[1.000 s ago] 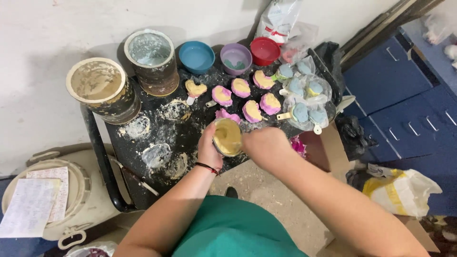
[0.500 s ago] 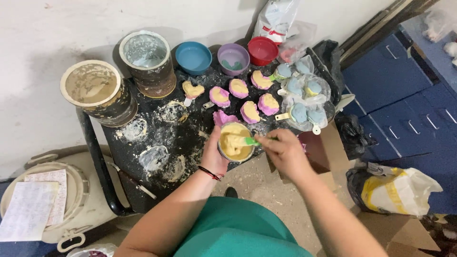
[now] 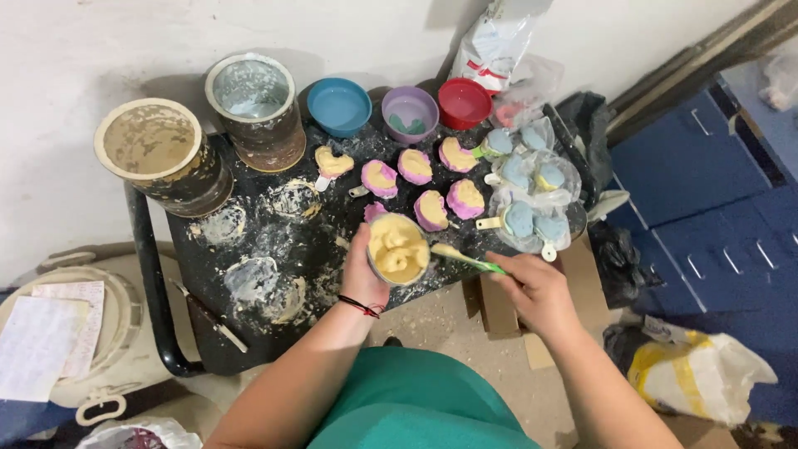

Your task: The person scoops a yellow mixture from a container into a small bowl and mixes it with a green spatula. They then use the spatula to apply the mixture onto several heart-shaped cupcakes arranged on a black table, smoothing the topping over each one.

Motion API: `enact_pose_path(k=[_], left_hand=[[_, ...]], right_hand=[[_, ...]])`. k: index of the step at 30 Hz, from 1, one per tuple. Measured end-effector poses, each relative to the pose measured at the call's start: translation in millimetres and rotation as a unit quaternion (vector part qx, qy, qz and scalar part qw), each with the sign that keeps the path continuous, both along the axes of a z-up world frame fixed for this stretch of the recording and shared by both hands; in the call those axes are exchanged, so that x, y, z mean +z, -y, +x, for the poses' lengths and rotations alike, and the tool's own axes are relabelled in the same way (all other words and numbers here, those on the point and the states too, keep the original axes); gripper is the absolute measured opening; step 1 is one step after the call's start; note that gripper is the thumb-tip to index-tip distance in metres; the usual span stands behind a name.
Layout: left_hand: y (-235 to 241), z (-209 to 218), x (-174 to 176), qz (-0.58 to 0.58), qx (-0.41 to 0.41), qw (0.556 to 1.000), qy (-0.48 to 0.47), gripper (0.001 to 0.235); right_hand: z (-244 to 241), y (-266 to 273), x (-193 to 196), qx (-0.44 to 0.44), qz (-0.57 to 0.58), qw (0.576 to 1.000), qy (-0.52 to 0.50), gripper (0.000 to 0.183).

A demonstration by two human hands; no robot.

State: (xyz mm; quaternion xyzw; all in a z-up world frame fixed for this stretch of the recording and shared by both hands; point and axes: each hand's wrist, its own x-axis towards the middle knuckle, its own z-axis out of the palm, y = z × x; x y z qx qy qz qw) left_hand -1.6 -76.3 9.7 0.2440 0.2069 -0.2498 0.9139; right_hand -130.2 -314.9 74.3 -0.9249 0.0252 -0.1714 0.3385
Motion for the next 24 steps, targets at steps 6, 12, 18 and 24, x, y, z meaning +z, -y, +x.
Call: enact_pose_path(k=[6, 12, 18, 24], left_hand=[[29, -14, -3, 0.005, 0.02, 1.0, 0.003, 0.054], [17, -12, -23, 0.024, 0.1, 0.995, 0.001, 0.055], [16, -20, -15, 0.014, 0.106, 0.994, 0.032, 0.06], [11, -27, -69, 0.087, -0.006, 0.992, 0.094, 0.06]], right_hand=[[56, -15, -20, -0.015, 0.283, 0.907, -0.312, 0.033], [37, 13, 24, -0.027, 0.261, 0.885, -0.386, 0.032], [21, 53, -45, -0.022, 0.314, 0.893, -0.322, 0.033], [10, -42, -66, 0.036, 0.6, 0.753, -0.267, 0.066]])
